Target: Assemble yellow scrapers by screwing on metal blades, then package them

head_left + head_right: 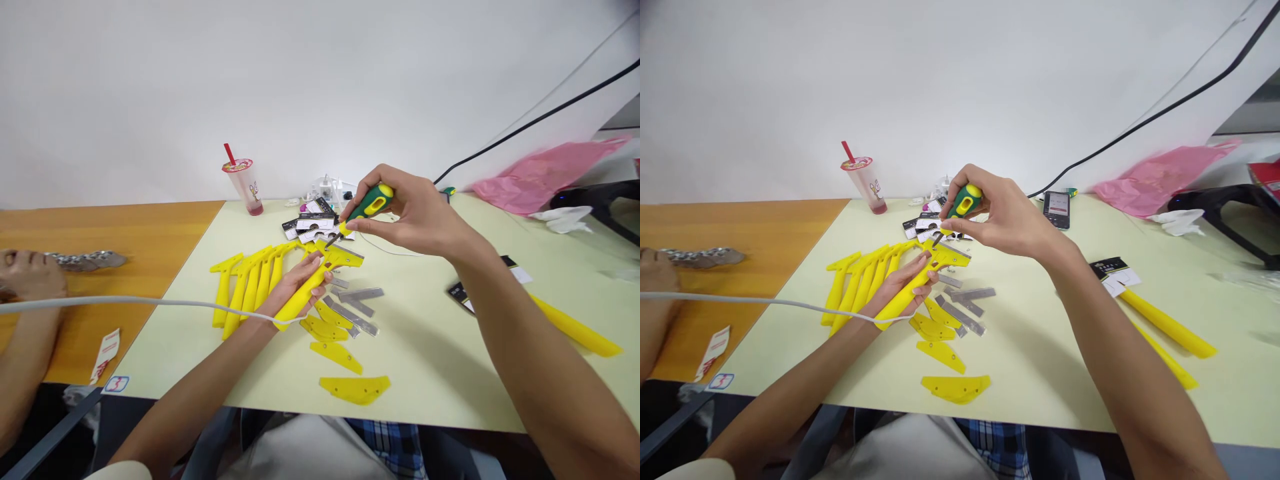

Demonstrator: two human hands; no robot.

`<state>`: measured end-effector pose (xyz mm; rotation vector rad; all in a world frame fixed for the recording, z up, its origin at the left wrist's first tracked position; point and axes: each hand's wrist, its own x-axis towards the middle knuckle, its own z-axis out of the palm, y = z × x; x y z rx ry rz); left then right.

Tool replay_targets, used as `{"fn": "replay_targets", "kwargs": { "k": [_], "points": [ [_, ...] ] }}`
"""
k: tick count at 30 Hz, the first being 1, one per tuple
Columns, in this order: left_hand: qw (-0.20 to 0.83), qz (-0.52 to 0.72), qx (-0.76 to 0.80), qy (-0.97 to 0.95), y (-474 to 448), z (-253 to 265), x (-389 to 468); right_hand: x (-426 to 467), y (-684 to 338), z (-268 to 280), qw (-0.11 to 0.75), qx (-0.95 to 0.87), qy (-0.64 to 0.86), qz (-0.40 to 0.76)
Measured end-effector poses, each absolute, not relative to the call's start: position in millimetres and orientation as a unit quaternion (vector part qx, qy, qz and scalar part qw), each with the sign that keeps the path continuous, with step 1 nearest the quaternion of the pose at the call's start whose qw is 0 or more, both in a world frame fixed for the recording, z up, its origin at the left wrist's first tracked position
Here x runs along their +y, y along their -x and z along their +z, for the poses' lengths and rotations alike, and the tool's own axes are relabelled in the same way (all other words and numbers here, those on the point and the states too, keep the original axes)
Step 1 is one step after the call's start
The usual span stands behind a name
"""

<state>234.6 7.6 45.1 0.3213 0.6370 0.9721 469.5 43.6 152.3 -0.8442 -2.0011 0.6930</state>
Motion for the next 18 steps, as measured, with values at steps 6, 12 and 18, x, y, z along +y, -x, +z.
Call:
{"fn": "replay_targets", "kwargs": {
  "k": [6, 12, 18],
  "points": [
    [0.823, 0.458, 0.309, -0.134, -235.6, 48.3, 8.3, 44.2, -469.4, 152.1, 0.425, -0.796, 0.329, 0.277],
    [0.825, 0.458, 0.305, -0.132, -235.0, 49.6, 6.9, 44.8, -469.3, 151.9, 0.422, -0.798, 0.332, 0.275],
    [0.827, 0.456, 0.297, -0.141, -234.6, 48.1, 7.1, 44.2, -470.5, 152.3, 0.417, -0.802, 0.332, 0.271]
  ]
}}
